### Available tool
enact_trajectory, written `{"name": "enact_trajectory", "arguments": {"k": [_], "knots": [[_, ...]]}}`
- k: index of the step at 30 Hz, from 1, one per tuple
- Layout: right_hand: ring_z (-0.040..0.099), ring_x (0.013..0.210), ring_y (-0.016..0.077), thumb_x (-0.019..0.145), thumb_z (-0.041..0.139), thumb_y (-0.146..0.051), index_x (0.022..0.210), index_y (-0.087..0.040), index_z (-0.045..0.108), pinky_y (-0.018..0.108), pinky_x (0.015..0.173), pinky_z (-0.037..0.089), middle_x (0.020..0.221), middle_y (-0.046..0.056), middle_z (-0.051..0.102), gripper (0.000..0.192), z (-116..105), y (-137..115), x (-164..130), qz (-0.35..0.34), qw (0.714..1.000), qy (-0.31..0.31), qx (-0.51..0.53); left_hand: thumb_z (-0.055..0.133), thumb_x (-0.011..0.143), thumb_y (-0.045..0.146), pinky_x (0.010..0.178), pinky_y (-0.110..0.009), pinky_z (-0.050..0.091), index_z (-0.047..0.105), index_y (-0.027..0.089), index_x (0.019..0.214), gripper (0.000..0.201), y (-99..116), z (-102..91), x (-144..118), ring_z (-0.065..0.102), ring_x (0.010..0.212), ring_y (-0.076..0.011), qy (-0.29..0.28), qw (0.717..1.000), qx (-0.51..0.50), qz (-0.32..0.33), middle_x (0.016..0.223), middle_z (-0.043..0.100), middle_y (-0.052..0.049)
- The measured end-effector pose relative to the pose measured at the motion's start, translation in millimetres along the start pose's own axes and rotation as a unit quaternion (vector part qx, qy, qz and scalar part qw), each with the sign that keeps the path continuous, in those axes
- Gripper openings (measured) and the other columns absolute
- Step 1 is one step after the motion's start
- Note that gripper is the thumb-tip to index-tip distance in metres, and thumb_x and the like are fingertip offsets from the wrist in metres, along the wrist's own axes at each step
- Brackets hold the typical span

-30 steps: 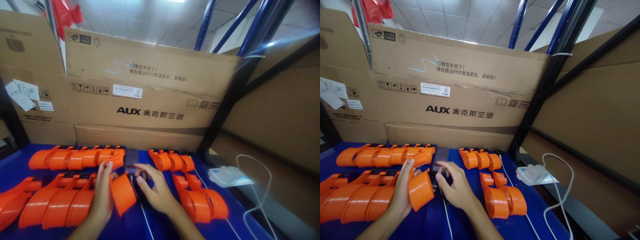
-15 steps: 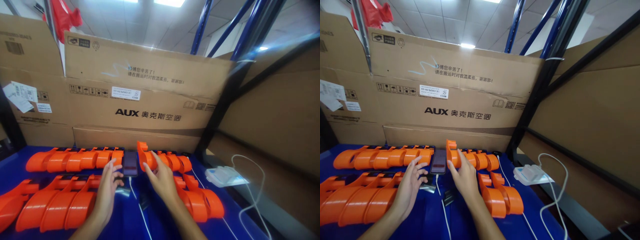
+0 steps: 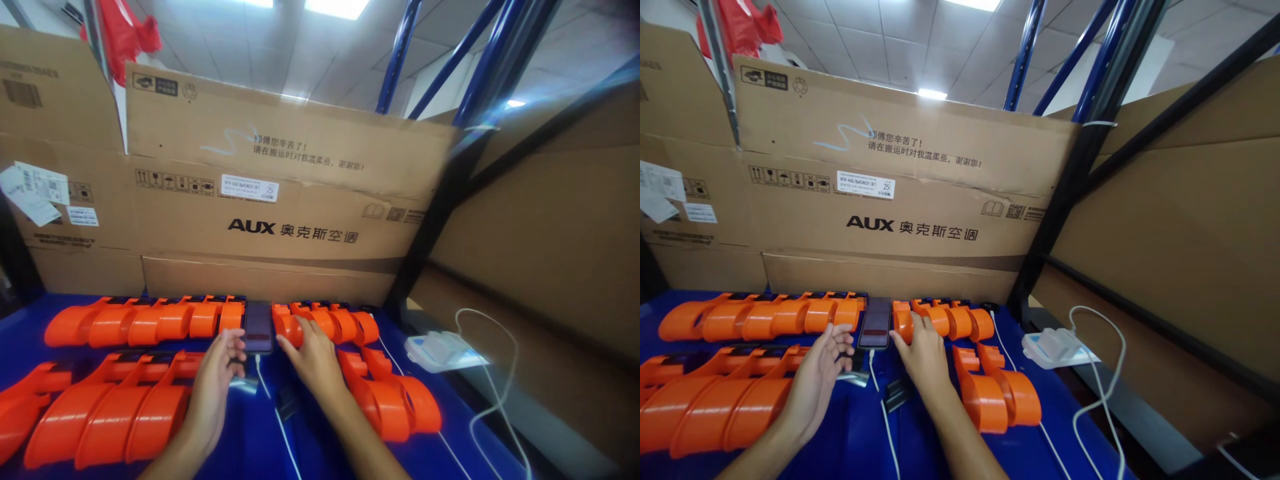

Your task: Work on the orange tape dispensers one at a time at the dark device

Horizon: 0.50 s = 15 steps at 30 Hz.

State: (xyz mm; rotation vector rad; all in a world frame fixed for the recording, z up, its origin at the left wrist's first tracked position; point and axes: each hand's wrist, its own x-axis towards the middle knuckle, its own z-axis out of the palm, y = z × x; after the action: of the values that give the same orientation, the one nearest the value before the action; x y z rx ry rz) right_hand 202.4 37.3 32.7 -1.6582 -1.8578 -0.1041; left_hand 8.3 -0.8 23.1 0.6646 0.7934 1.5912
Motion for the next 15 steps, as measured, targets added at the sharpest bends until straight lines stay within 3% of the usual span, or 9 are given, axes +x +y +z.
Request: {"name": "enact_trajectory", "arguments": {"k": [5,7,11,15], "knots": [[0.065,0.109,0.028,0.1,0.046,-0.03,0.126,-0.015,0.064,0.041,0.097,0.052,0.123,0.015,0.066,0.035,-18,2,2,-0.03,0.997,0.064,0.033,0.067,0.083,0.058,0.062,-0.029,0.048,0.072,0.017,0.1,0.044,2,2.2,-1,0.059,0.077,-0.0179,-0.003,1.0,0.01,-0.006,0.088,0.065,-0.004],[0.064,0.11,0.028,0.099,0.04,-0.018,0.131,-0.014,0.061,0.042,0.097,0.051,0.127,0.016,0.063,0.039,-24,8,4,-0.012,0.996,0.084,0.011,0.066,0.085,0.057,0.063,-0.028,0.048,0.072,0.018,0.1,0.043,3,2.7,-2,0.059,0.077,-0.0176,-0.007,1.0,0.011,-0.005,0.088,0.065,-0.004],[0.066,0.102,0.0326,0.093,0.039,-0.008,0.137,-0.014,0.056,0.046,0.085,0.054,0.132,0.023,0.056,0.048,-22,20,6,0.046,0.995,0.065,-0.052,0.066,0.086,0.054,0.065,-0.028,0.048,0.071,0.018,0.1,0.04,2,2.0,-3,0.059,0.078,-0.0175,-0.014,1.0,0.019,-0.005,0.087,0.064,-0.004],[0.069,0.089,0.0312,0.096,0.043,-0.015,0.129,-0.016,0.061,0.043,0.074,0.055,0.125,0.022,0.058,0.038,-16,23,6,0.05,0.996,0.041,-0.059,0.066,0.085,0.054,0.065,-0.028,0.048,0.072,0.017,0.099,0.04,0,0.7,-1,0.059,0.077,-0.0172,-0.011,1.0,0.023,-0.014,0.086,0.064,-0.004]]}}
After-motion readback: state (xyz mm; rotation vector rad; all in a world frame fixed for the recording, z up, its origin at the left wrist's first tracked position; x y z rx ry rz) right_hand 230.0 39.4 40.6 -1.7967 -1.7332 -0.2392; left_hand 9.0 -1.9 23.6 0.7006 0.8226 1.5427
